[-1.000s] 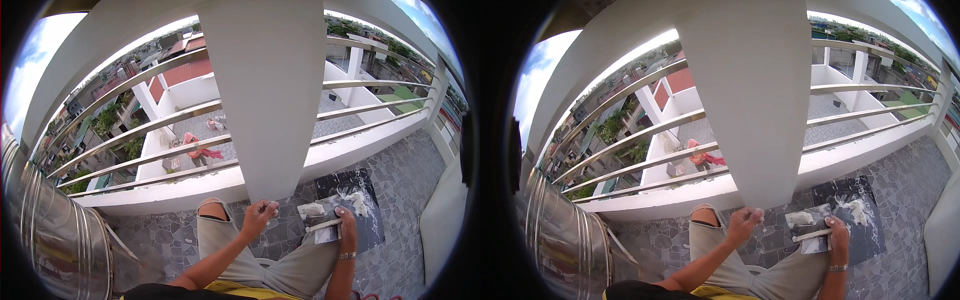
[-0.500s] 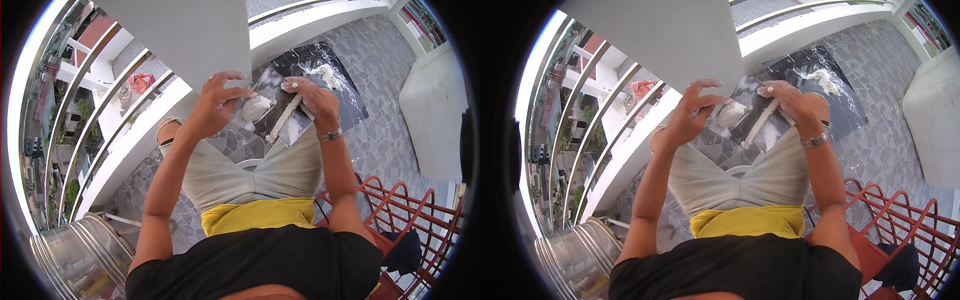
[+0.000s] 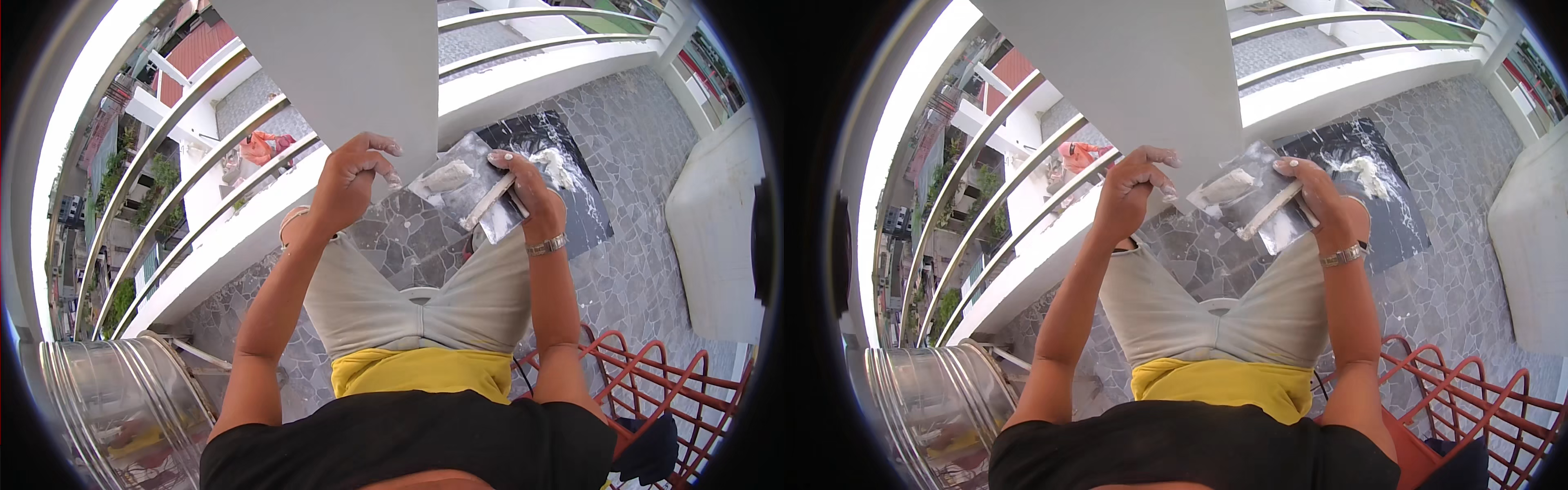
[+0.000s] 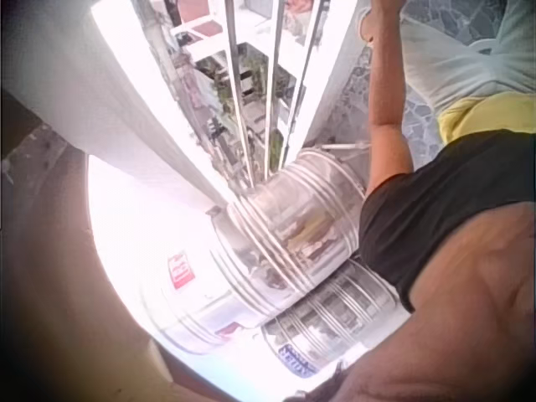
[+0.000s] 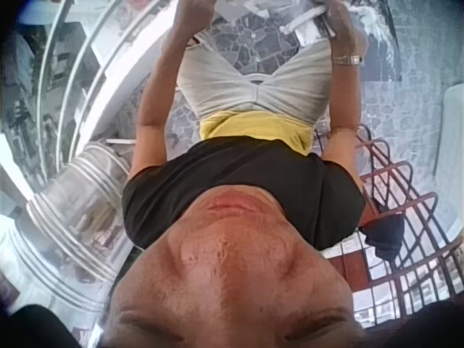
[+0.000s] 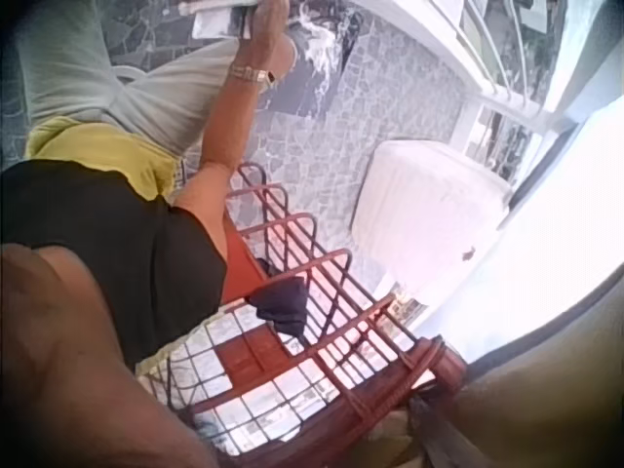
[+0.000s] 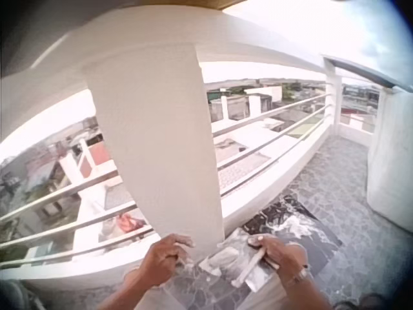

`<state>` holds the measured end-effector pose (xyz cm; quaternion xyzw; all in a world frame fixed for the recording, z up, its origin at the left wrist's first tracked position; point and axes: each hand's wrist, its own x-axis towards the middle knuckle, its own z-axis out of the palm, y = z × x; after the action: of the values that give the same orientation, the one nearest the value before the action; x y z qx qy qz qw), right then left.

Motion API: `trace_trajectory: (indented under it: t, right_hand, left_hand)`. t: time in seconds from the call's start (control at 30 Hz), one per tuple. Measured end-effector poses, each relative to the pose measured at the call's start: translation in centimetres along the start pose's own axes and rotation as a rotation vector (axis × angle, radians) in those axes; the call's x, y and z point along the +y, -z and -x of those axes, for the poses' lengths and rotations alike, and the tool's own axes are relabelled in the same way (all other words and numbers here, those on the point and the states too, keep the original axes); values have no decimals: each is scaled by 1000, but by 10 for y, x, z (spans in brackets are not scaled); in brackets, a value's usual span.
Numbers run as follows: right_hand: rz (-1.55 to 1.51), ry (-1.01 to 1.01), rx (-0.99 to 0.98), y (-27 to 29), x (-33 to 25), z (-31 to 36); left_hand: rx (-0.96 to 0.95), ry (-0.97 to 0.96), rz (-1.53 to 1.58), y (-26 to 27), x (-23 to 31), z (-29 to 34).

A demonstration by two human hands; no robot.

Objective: Apply patching compound to a pillar on a balcony using a putty knife and a hawk.

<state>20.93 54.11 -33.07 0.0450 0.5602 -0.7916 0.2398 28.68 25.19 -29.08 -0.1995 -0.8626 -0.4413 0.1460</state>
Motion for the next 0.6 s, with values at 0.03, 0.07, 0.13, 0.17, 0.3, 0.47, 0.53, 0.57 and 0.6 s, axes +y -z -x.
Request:
trace_trajectory:
  t: [0.03,0.07,0.13,0.17,0.3,0.47,0.53,0.57,0.6]
  right_hand:
    - [-53,1,-69,-3,-8,0]
    - [-73,47,-80,4,-8,-12]
    - [-28,164,-33,17,-7,-31]
    - [-15,152,-81,34,-3,-53]
    - [-83,96,-213,18,-7,-86]
    - [-79,77,-232,28,20,-114]
    - [-57,95,-239,31,21,-116]
    - [-43,118,-226,33,20,-116]
    - [-40,114,-239,36,19,-116]
  left_hand:
    - [90,61,100,7,3,-4]
    - [180,106,211,13,9,-13]
    - [303,62,273,25,34,-44]
    - [409,-36,311,33,58,-65]
    - [724,-279,196,77,99,-138]
    - [1087,-247,-160,134,96,-213]
    - [1170,-185,-234,147,100,-225]
    - [1183,-186,-212,152,101,-230]
    - [1195,-188,-190,155,102,-233]
